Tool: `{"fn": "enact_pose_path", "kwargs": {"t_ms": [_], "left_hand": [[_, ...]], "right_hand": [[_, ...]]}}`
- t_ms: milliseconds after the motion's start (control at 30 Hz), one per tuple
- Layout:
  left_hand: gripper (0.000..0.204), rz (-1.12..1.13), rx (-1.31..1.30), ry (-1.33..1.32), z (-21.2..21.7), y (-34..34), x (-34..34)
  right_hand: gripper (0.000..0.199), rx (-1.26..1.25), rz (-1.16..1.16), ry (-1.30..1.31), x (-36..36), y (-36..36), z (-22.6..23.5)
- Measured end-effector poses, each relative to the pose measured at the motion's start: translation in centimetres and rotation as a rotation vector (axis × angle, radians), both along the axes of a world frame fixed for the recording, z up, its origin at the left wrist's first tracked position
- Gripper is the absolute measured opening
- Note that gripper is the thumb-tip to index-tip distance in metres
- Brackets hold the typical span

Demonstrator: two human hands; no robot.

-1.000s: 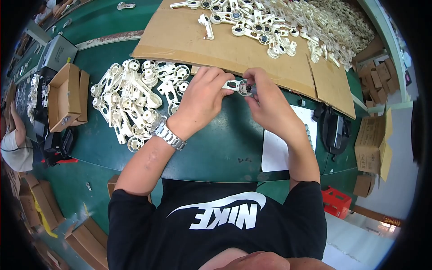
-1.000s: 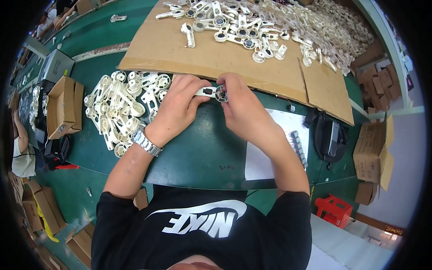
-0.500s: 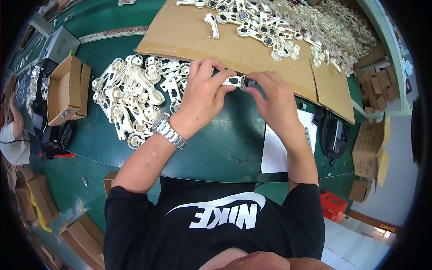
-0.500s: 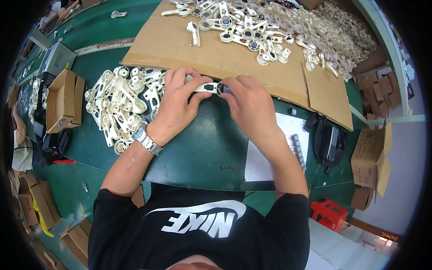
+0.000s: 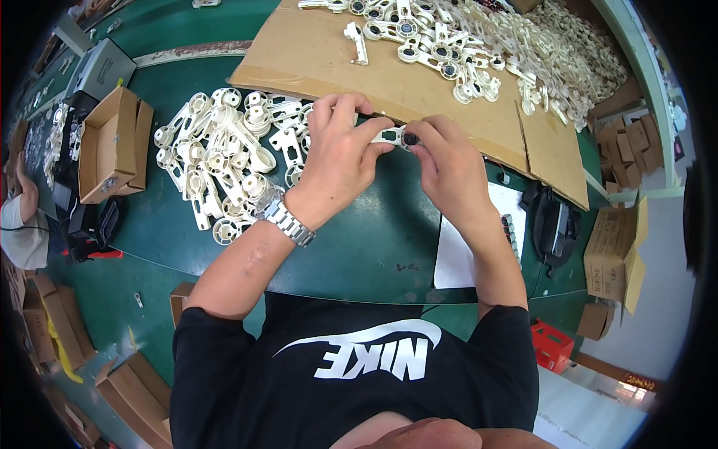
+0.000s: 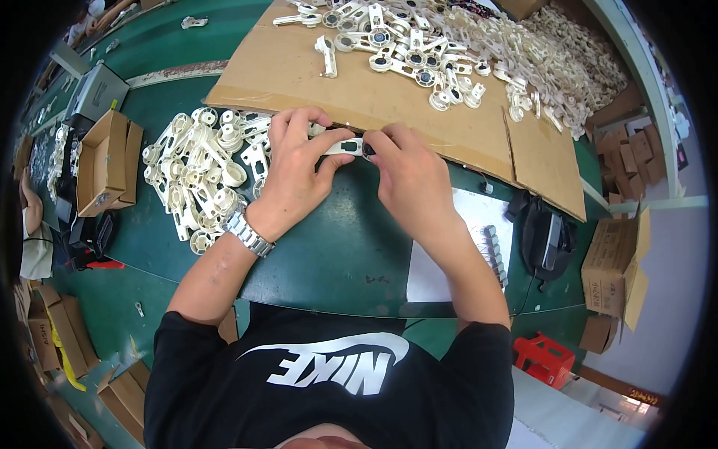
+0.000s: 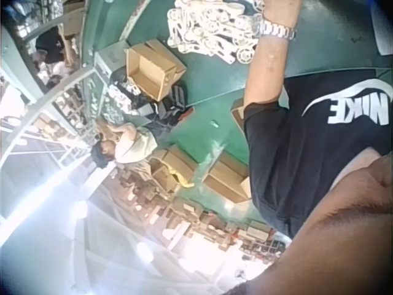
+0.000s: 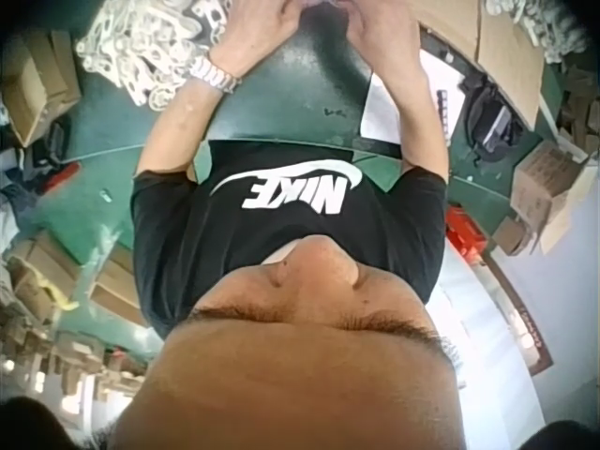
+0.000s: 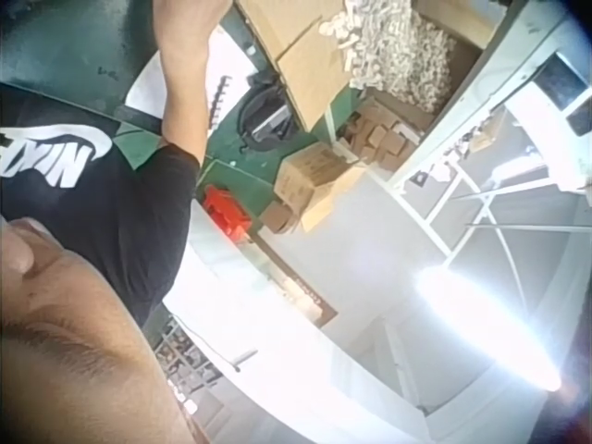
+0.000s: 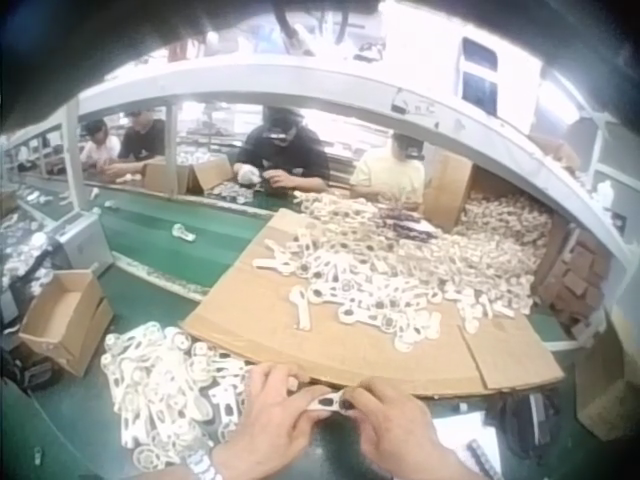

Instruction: The person assembles electronic components by hand, inserting small motors into plastic housings at a workbench.

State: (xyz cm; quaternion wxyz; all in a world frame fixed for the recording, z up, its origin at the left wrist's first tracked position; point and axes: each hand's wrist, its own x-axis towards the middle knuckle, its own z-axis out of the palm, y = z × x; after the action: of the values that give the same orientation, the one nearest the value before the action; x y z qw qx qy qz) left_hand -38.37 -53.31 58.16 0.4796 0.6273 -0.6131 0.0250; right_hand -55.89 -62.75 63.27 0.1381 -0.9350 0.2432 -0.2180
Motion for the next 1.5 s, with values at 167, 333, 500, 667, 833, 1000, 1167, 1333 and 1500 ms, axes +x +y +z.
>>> {"fn": "enact_pose_path", "kwargs": {"t_ms": [167,333,500,667,833,1000,1167,1333,1500], "left_hand": [[0.028,-0.010,0.021,0.063,0.0,0.1,0.3],[0.028,-0.032,0.009,0.105,0.0,-0.2,0.5],[0.030,-0.025,-0.033,0.028,-0.2,-0.2,0.7],[0.032,-0.055,-0.088,-0.062,0.2,-0.1,0.4],[0.034,-0.069,-0.084,-0.057,0.2,0.0,0.3],[0.036,-0.104,-0.050,-0.013,0.3,0.1,0.0],[0.036,-0.068,-0.073,-0.050,0.0,-0.1,0.4],[0.037,-0.046,-0.082,-0.063,0.3,-0.1,0.2],[0.037,-0.063,-0.099,-0.097,0.6,0.2,-0.1]], "right_hand": [[0.027,0.256,-0.014,-0.134,-0.1,-1.6,-0.3],[0.024,0.715,0.077,-0.336,-0.8,-4.5,-2.7],[0.029,0.989,0.067,-0.229,-0.5,-3.8,-1.5],[0.035,1.074,-0.032,-0.152,-0.6,-3.7,-0.3],[0.037,1.210,0.056,-0.125,-0.9,-4.1,-1.6],[0.032,1.061,-0.076,-0.024,-0.7,-4.4,-2.4],[0.032,1.063,-0.120,-0.047,0.0,-3.7,-1.5],[0.029,1.162,-0.008,-0.127,-0.2,-3.3,-0.7],[0.027,1.162,-0.045,-0.160,-0.3,-3.8,-1.7]]}}
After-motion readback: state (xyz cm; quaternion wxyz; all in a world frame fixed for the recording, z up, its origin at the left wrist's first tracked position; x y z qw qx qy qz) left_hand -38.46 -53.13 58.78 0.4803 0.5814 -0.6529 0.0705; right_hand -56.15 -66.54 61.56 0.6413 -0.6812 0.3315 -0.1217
